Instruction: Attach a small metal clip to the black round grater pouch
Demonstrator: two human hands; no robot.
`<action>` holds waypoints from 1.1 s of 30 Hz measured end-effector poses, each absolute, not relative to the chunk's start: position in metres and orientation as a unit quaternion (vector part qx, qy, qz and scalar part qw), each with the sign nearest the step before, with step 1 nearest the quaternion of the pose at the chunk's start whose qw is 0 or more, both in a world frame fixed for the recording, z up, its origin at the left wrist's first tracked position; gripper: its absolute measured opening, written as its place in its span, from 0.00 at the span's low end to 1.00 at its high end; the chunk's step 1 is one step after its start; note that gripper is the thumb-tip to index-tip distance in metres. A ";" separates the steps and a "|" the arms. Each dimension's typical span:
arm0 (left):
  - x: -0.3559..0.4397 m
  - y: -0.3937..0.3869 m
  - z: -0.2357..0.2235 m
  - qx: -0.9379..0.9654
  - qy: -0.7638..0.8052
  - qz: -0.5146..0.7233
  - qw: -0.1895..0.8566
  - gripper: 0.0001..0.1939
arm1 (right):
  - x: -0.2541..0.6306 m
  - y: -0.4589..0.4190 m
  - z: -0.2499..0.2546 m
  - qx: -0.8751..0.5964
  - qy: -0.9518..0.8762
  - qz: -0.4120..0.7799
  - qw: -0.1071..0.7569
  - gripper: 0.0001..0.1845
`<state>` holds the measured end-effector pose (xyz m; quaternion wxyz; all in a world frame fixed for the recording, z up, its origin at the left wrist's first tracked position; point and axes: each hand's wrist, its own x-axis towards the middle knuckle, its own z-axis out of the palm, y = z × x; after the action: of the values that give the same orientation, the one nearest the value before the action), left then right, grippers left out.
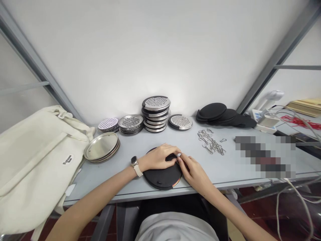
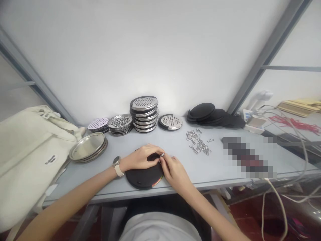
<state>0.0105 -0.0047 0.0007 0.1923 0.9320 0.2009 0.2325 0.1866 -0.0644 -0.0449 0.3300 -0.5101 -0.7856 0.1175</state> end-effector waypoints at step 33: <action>0.011 -0.004 -0.001 0.933 0.199 0.236 0.185 0.09 | 0.186 -0.063 -0.046 -0.520 -0.783 0.093 0.328 0.13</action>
<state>0.0108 -0.0039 -0.0008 0.1853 0.9329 0.1989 0.2362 0.1865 -0.0633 -0.0458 0.3283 -0.5202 -0.7829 0.0934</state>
